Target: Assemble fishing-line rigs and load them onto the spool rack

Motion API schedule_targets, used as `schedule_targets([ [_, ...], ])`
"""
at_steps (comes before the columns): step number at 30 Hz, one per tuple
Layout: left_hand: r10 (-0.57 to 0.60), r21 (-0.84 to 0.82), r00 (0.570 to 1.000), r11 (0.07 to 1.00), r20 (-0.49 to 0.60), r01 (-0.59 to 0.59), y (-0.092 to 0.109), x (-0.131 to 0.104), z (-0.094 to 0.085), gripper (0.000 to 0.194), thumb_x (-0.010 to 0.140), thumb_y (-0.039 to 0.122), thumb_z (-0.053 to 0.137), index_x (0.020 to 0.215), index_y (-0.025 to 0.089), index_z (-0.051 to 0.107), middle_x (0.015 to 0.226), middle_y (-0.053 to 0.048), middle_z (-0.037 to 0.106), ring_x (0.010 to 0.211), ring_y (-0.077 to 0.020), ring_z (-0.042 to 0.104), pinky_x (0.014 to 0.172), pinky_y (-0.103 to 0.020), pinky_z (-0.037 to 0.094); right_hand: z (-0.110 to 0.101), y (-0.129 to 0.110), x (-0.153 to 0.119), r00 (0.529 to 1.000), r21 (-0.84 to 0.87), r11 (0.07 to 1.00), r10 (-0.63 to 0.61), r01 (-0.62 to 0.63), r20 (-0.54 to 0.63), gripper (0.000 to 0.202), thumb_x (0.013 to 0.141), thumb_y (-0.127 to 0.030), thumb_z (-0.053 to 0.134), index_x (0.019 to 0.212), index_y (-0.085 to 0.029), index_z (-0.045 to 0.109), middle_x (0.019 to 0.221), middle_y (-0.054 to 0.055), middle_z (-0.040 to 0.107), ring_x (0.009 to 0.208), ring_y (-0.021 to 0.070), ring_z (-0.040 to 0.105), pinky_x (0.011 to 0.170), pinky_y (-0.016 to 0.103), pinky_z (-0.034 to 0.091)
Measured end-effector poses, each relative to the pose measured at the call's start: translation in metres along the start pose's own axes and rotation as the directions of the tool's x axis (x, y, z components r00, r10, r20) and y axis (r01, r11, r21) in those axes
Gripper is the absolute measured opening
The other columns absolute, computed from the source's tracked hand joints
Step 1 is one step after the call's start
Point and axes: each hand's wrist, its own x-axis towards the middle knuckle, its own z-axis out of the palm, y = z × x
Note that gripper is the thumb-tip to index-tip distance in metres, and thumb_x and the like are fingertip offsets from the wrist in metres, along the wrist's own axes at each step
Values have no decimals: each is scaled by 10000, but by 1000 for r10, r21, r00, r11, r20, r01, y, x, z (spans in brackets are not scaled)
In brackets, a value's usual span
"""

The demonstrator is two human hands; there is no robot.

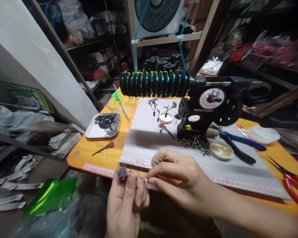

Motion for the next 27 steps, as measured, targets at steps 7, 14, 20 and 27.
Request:
schedule_targets([
  [7, -23, -28, 998, 999, 53, 25, 3, 1, -3, 260, 860, 308, 707, 685, 175, 567, 520, 77, 386, 464, -54, 234, 441, -166, 265, 2, -2, -3, 999, -27, 999, -16, 17, 50, 106, 886, -84, 628, 913, -80, 731, 825, 77, 586, 783, 141, 555, 664, 225, 458],
  [14, -39, -24, 995, 999, 91, 42, 1, 3, -4, 246, 885, 300, 673, 700, 186, 557, 523, 76, 382, 467, -61, 232, 445, -177, 250, -1, 1, -4, 996, -98, 993, -60, 66, 64, 118, 908, -86, 610, 955, -91, 718, 863, 78, 576, 801, 146, 547, 679, 235, 467],
  [20, -91, 1, 994, 996, 55, 91, -2, 2, -2, 290, 825, 358, 748, 706, 176, 556, 512, 84, 400, 457, -44, 260, 442, -158, 259, -2, 3, -3, 991, -131, 983, -132, 127, -30, 134, 924, -82, 608, 969, -82, 734, 829, 72, 583, 759, 133, 557, 651, 216, 473],
  [27, -9, 42, 1000, 999, -12, 9, -12, 3, -1, 180, 817, 358, 762, 884, 217, 673, 663, 42, 576, 506, -43, 450, 470, -135, 383, -1, -1, -3, 993, -42, 993, -111, 110, -32, 119, 890, -66, 646, 970, -67, 734, 831, 75, 600, 763, 120, 574, 650, 188, 478],
])
